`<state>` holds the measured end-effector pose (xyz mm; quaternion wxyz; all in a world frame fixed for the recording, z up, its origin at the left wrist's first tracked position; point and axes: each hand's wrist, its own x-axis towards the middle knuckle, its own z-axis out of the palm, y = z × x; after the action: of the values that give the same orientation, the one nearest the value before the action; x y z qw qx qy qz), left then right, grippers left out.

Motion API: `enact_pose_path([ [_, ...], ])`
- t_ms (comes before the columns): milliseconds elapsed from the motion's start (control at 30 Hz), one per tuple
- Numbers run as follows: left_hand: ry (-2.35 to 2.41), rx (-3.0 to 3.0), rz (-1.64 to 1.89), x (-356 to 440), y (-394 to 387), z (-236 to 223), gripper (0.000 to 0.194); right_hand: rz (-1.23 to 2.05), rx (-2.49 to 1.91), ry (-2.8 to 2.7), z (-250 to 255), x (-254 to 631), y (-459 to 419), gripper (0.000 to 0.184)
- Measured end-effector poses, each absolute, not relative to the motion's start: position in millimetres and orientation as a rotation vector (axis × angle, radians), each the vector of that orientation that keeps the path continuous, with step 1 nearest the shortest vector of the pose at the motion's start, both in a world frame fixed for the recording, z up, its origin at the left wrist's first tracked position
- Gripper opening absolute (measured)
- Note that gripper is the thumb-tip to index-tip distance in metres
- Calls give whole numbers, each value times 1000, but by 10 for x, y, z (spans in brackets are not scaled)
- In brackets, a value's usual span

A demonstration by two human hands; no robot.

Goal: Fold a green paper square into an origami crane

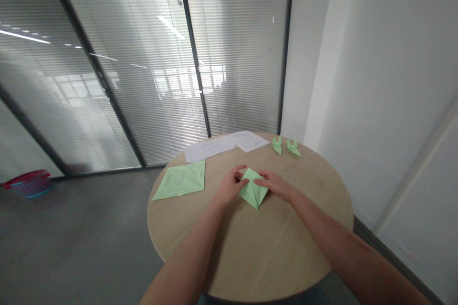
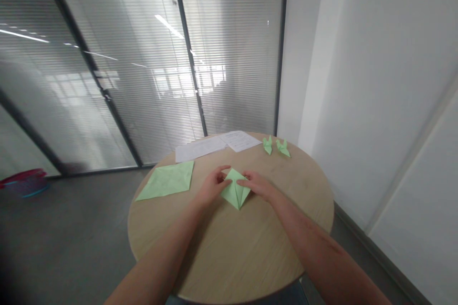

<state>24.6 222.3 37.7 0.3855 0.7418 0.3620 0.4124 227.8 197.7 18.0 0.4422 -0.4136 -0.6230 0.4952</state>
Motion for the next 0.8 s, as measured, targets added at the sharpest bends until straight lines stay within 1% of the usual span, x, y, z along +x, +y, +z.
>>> enact_pose_path([
  [233, 920, 1867, 1065, 277, 2198, 391, 51, 1155, -1075, -1707, 181, 2288, 1961, 41],
  [367, 912, 1801, 1088, 294, 2214, 369, 51, 1112, -1105, -1662, 176, 2296, 1976, 38],
  [467, 895, 1710, 1060, 289, 2223, 369, 47, 1082, -1113, -1591, 150, 2319, 2016, 38],
  [600, 900, 1629, 977, 273, 2232, 377, 42, 1128, -1083, -1538, 128, 2333, 2046, 42],
  [800, 985, 1679, 985, 268, 2235, 382, 38, 1181, -1099, -1579, 139, 2303, 2004, 42],
])
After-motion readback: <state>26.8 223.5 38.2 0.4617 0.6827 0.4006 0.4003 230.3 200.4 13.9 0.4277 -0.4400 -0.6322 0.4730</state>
